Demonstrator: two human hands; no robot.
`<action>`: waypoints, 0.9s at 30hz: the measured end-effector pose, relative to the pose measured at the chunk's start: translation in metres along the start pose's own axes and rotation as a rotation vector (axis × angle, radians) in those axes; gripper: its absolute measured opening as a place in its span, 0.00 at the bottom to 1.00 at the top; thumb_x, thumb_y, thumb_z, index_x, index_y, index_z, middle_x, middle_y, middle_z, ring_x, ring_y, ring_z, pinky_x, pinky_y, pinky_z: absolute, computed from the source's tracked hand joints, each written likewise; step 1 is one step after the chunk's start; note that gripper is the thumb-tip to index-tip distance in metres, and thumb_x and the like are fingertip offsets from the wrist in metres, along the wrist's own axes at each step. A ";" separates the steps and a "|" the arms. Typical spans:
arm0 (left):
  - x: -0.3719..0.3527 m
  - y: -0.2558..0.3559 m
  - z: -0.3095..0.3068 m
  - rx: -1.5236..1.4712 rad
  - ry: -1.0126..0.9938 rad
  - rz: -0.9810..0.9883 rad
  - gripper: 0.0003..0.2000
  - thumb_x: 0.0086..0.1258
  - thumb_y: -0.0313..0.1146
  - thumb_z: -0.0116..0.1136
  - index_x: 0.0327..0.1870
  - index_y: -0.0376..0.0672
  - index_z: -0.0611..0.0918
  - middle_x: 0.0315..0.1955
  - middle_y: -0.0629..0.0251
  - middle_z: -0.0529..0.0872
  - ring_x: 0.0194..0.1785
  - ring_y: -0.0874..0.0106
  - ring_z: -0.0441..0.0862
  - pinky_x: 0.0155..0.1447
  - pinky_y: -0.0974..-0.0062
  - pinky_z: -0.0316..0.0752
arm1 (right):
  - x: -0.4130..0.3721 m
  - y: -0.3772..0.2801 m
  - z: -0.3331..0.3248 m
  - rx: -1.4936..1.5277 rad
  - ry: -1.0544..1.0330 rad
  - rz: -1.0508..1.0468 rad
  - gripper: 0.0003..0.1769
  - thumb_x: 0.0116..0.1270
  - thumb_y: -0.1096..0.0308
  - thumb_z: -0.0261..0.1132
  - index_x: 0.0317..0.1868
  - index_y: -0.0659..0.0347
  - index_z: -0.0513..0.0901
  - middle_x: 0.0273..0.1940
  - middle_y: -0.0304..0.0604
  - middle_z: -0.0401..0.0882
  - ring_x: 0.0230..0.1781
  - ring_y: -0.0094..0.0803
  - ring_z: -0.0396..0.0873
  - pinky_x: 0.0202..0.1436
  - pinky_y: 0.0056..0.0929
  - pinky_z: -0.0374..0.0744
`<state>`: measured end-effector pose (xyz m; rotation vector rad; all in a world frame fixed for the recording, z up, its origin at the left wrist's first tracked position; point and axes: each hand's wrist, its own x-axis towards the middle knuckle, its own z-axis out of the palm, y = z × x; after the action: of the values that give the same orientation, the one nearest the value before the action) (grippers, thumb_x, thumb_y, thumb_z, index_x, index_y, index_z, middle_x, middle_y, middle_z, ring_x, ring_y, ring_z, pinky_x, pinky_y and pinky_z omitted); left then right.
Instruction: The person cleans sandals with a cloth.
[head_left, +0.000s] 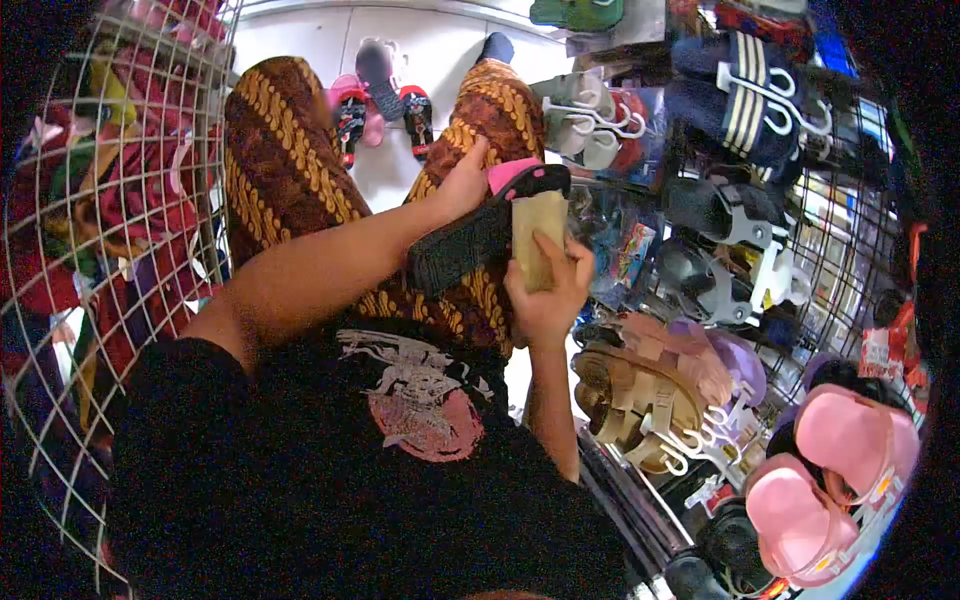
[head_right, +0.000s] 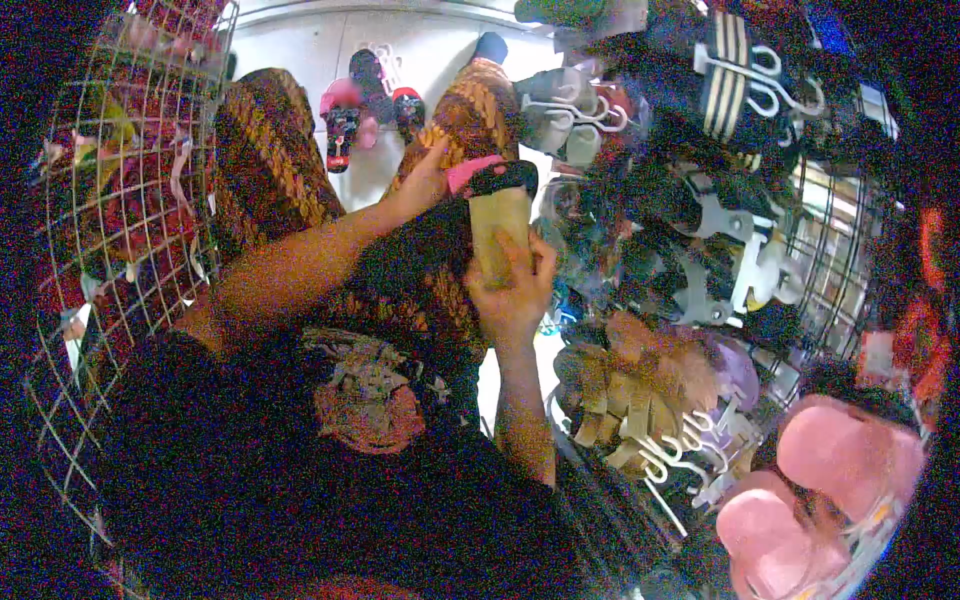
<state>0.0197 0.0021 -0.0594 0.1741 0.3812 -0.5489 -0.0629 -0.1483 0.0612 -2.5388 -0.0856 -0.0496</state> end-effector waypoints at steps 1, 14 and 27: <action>0.000 0.002 0.005 0.042 0.053 0.020 0.31 0.77 0.55 0.34 0.68 0.38 0.71 0.64 0.60 0.75 0.67 0.61 0.71 0.75 0.61 0.56 | -0.003 -0.004 0.003 -0.011 -0.041 -0.094 0.29 0.43 0.66 0.76 0.52 0.52 0.85 0.56 0.54 0.70 0.54 0.50 0.76 0.58 0.40 0.77; 0.014 -0.015 -0.030 1.000 0.061 0.495 0.20 0.79 0.27 0.36 0.69 0.32 0.63 0.58 0.49 0.78 0.57 0.66 0.78 0.67 0.70 0.67 | -0.025 0.001 0.000 -0.174 0.073 -0.234 0.29 0.46 0.68 0.75 0.54 0.52 0.84 0.60 0.53 0.68 0.59 0.52 0.71 0.63 0.44 0.73; 0.016 -0.005 -0.017 0.339 0.010 0.057 0.29 0.79 0.54 0.34 0.62 0.38 0.76 0.50 0.59 0.85 0.48 0.67 0.83 0.50 0.70 0.80 | -0.033 0.003 -0.013 -0.187 -0.077 -0.088 0.27 0.50 0.67 0.75 0.54 0.53 0.83 0.59 0.53 0.68 0.57 0.50 0.72 0.59 0.44 0.75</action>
<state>0.0247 -0.0057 -0.0815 0.5129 0.2897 -0.5539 -0.0963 -0.1596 0.0681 -2.7222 -0.2336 0.0059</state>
